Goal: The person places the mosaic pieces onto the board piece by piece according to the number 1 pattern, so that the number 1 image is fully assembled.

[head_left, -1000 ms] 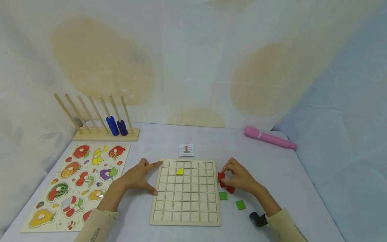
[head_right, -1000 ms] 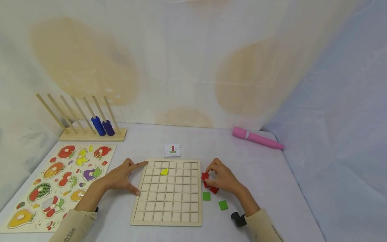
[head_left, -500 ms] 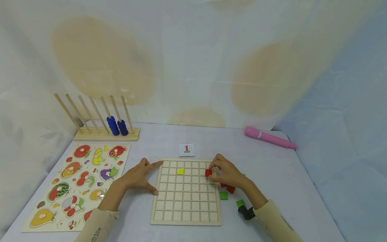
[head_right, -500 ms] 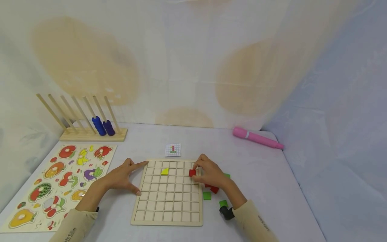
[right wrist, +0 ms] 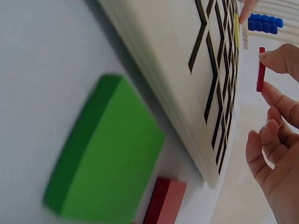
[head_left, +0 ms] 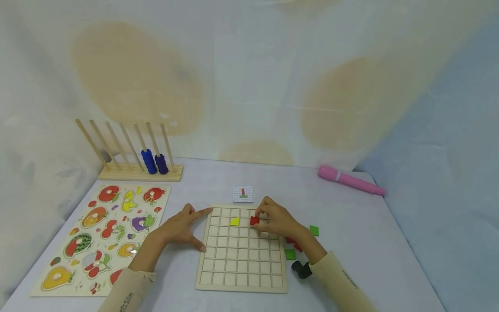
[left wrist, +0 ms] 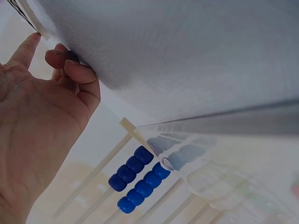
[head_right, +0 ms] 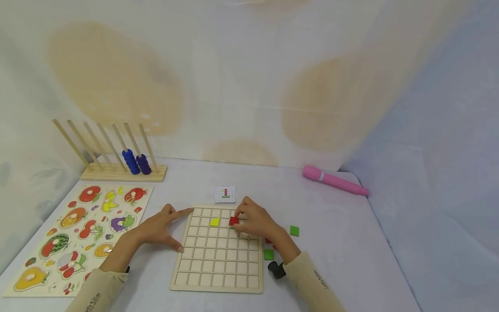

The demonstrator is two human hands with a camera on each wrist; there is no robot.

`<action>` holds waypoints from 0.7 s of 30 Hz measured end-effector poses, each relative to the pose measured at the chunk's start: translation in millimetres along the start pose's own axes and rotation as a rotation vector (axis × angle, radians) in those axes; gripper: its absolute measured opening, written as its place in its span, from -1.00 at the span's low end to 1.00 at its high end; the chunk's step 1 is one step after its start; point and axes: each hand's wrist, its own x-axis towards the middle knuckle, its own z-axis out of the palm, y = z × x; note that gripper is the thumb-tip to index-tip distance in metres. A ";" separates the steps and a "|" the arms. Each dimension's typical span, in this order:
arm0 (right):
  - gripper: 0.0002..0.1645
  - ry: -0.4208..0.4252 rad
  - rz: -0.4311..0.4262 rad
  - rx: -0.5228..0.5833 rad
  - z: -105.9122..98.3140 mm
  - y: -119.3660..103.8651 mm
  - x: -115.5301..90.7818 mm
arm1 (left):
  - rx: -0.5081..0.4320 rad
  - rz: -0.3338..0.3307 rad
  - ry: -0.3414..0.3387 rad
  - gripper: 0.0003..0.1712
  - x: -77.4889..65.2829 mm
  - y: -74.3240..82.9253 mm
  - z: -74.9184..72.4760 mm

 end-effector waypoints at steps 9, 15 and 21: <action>-0.77 0.007 -0.046 -0.076 11.1 -6.7 12.1 | 0.005 -0.017 -0.004 0.34 0.6 1.4 -1.4; -0.74 -0.011 -0.046 -0.143 15.8 -9.2 16.2 | 0.010 -0.015 -0.003 0.34 1.3 -0.3 0.0; -0.73 -0.019 -0.053 -0.169 17.9 -11.2 16.5 | 0.010 -0.015 -0.005 0.34 2.2 -0.9 0.0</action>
